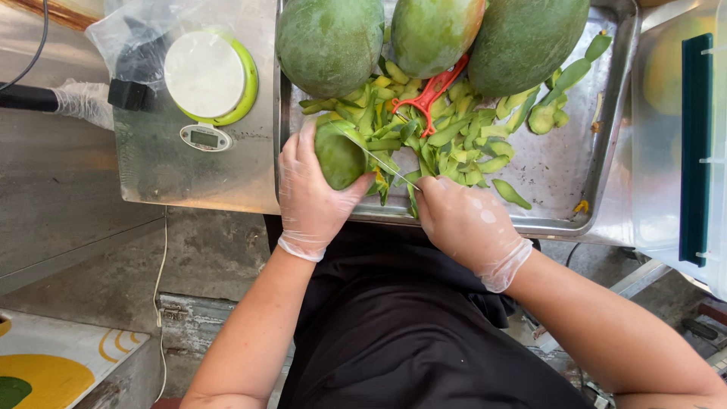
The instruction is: The person peels several green mangoes using a red vegetable peeler. They hold the mangoes in their left hand and remove the skin in long strips, placing the peeled fruit into a clear plastic container. The person also uses a knife to trim the ends of the mangoes before peeling.
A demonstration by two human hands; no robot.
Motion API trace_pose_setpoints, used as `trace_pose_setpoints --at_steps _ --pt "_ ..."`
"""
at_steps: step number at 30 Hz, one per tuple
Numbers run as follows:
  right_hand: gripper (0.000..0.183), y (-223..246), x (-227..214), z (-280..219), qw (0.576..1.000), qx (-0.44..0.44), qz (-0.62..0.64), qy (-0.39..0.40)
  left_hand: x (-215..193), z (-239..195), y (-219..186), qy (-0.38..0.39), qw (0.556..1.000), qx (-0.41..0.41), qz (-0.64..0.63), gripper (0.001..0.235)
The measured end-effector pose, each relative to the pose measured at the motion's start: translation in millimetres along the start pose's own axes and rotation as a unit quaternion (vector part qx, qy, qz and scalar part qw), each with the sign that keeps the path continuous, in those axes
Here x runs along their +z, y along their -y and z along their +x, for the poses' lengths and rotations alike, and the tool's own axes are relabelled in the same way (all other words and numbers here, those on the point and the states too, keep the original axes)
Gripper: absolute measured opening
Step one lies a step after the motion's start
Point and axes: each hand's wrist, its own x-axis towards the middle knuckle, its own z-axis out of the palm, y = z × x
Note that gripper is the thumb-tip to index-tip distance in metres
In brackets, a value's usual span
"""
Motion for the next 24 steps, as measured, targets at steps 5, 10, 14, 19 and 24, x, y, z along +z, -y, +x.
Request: trace_pose_setpoints --at_steps 5,10,14,19,24 --pt "0.018 7.6 -2.5 5.4 0.998 0.017 -0.042 0.050 3.6 -5.8 1.0 -0.017 1.000 -0.007 0.012 0.099" --pt "0.018 4.7 7.8 21.3 0.998 0.006 -0.046 0.050 7.9 -5.7 4.8 -0.011 1.000 -0.024 0.008 0.098" --pt "0.015 -3.6 18.5 39.5 0.997 -0.015 -0.013 0.079 11.9 -11.5 12.6 -0.024 1.000 -0.015 0.005 0.099" --pt "0.014 -3.7 33.6 57.3 0.995 -0.008 -0.002 0.104 17.6 -14.8 17.0 -0.041 0.999 -0.006 0.004 0.099" --pt "0.015 2.8 44.4 90.6 0.994 0.004 -0.001 0.111 18.8 -25.5 12.7 -0.042 0.998 0.046 0.033 0.100"
